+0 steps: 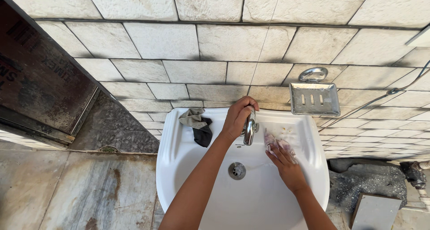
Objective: The person cleans a wall-mounted metal soap dish using a cloth and a bar of soap. They scrub the dish thoroughly, then wipe the sink basin and the faucet area with the cloth.
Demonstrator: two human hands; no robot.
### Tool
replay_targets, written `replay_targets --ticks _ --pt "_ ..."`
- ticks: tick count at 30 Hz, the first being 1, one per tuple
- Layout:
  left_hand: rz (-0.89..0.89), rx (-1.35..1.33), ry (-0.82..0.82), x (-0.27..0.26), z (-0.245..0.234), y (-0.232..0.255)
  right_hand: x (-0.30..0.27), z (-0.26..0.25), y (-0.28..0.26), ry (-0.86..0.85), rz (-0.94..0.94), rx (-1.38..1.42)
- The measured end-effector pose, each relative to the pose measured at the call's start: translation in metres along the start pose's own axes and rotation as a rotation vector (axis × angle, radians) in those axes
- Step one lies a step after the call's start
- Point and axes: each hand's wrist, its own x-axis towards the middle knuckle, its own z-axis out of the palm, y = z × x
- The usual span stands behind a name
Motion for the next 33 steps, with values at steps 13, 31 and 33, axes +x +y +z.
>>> replay_targets --ticks 13,31,33 --pt "-0.151 -0.189 -0.050 0.005 0.007 -0.033 -0.048 0.037 -0.207 -1.088 -0.156 0.684" --pt "-0.173 -0.216 -0.082 0.011 0.001 -0.034 -0.049 0.072 -0.174 -1.032 -0.245 0.452" --pt "-0.181 -0.215 -0.085 0.006 0.001 -0.035 -0.051 0.071 -0.163 -1.066 -0.305 0.451"
